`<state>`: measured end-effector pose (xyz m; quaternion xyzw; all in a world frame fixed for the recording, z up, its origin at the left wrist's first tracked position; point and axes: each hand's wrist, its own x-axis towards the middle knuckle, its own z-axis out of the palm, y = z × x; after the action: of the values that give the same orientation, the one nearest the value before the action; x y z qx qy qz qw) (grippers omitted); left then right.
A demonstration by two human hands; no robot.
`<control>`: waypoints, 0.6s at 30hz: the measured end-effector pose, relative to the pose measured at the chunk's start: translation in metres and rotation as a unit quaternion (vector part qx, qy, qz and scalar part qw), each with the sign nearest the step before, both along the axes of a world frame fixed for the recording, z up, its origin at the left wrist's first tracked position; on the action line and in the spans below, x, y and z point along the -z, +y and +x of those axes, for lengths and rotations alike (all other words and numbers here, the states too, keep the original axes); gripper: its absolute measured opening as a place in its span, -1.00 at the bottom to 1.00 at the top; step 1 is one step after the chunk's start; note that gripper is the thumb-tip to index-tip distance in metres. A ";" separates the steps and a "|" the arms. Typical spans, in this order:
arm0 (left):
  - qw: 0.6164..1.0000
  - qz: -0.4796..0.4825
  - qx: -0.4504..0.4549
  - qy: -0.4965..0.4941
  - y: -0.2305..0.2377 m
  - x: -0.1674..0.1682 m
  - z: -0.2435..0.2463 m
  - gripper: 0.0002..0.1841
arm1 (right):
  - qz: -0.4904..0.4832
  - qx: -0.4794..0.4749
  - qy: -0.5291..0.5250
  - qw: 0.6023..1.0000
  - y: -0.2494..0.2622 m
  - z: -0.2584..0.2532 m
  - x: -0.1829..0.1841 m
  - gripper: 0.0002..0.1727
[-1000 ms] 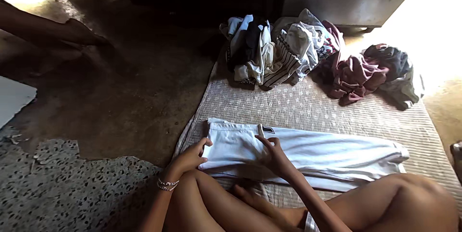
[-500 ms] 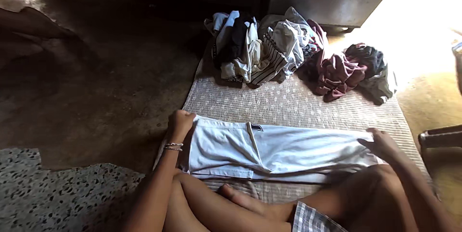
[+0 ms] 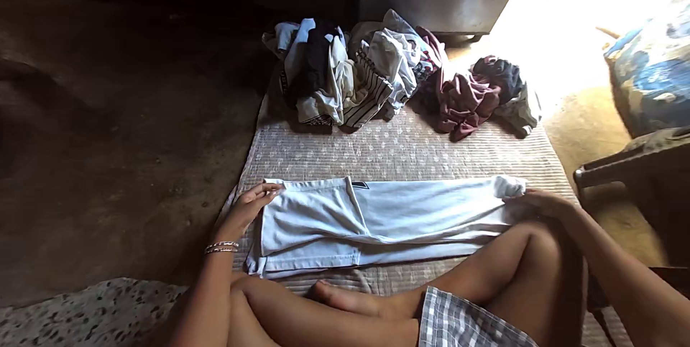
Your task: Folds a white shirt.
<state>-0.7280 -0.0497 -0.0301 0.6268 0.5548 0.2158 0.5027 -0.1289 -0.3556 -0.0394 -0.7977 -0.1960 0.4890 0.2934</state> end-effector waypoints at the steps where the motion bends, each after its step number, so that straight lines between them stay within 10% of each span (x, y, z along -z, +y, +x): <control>1: 1.000 -0.013 -0.002 -0.016 -0.001 0.000 0.000 -0.54 | 0.050 0.042 -0.001 0.998 0.001 0.000 -0.005 -0.70; 4: 0.999 -0.024 -0.001 -0.025 -0.006 -0.003 0.001 -0.24 | 0.147 0.097 -0.056 0.983 0.005 0.011 -0.019 -0.66; 7: 1.000 -0.012 0.007 -0.010 -0.009 -0.003 0.000 -0.11 | 0.027 0.022 -0.225 0.974 -0.003 0.029 -0.011 -0.55; 12: 0.986 0.068 -0.117 0.101 -0.022 -0.016 0.008 -0.50 | -0.161 -0.033 -0.295 0.941 -0.016 0.019 0.009 -0.46; 18: 0.930 0.013 0.168 0.328 -0.093 -0.048 0.009 -0.59 | -0.202 -0.155 -0.166 0.953 -0.014 0.014 0.010 -0.38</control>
<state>-0.7191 -0.1425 0.0175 0.7532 0.5725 -0.0822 0.3134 -0.1148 -0.3700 -0.0495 -0.8702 -0.2603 0.4182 0.0103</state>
